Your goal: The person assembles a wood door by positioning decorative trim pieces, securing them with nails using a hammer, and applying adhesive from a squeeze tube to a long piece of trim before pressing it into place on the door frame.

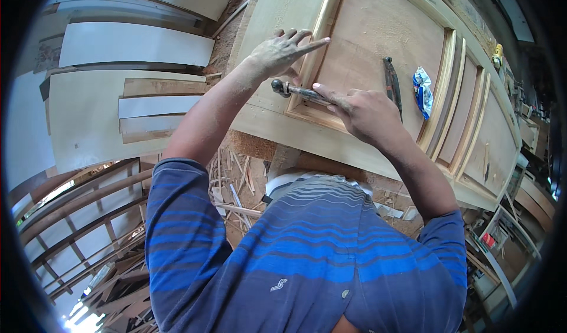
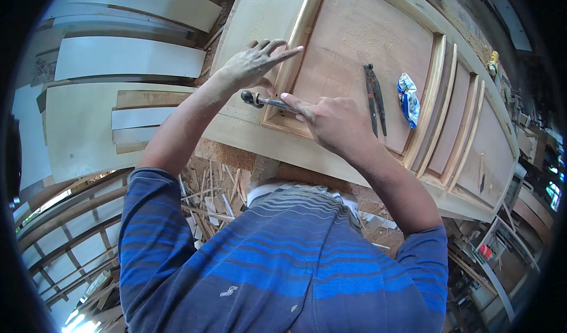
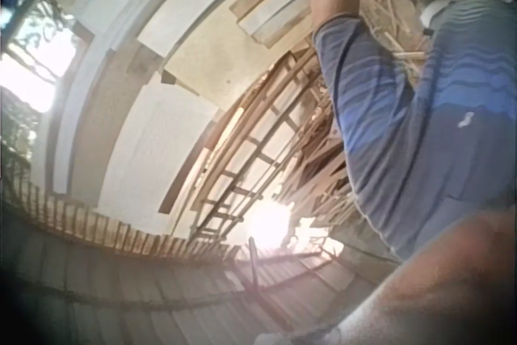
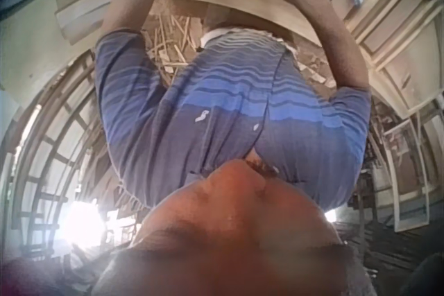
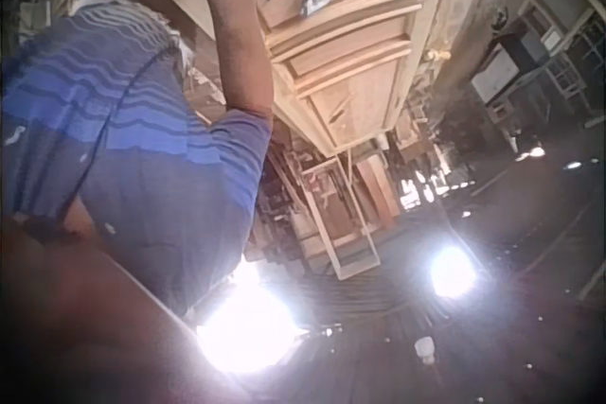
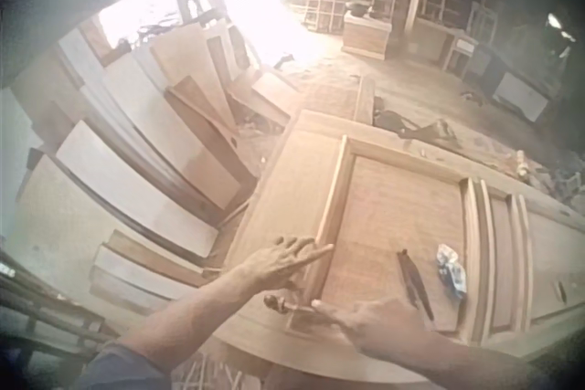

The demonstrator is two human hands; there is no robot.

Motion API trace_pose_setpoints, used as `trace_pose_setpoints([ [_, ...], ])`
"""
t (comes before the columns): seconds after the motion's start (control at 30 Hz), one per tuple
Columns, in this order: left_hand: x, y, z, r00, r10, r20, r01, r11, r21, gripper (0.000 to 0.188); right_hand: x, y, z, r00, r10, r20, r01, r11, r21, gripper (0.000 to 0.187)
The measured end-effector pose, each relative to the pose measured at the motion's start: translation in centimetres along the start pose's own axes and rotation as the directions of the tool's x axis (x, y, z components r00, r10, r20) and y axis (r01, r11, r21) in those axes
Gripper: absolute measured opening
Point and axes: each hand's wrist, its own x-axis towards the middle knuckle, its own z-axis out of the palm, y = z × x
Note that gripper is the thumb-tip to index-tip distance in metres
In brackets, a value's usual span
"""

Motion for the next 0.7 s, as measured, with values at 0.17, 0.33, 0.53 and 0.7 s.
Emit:
trace_pose_setpoints([
  [0.17,-0.4,-0.3,0.1,0.992,0.081,0.099,-0.094,0.987,0.134,0.096,-2.8,2.2,2.0,0.985,0.117,-0.125,-0.072,0.944,0.321,0.05],
  [0.33,-0.4,-0.6,-0.2,0.99,0.104,0.096,-0.108,0.993,0.037,0.081,-7.2,5.3,8.8,0.884,0.464,-0.053,-0.306,0.662,0.684,0.051],
  [0.53,0.0,0.0,-0.3,0.991,0.079,0.11,-0.081,0.997,0.013,0.072,-10.1,6.5,13.5,0.771,0.58,-0.262,-0.187,0.6,0.777,0.055],
  [0.7,-0.3,0.1,-0.6,0.978,0.095,0.186,-0.101,0.995,0.025,0.067,-10.8,6.4,14.1,0.8,0.585,-0.138,-0.26,0.543,0.798,0.055],
])
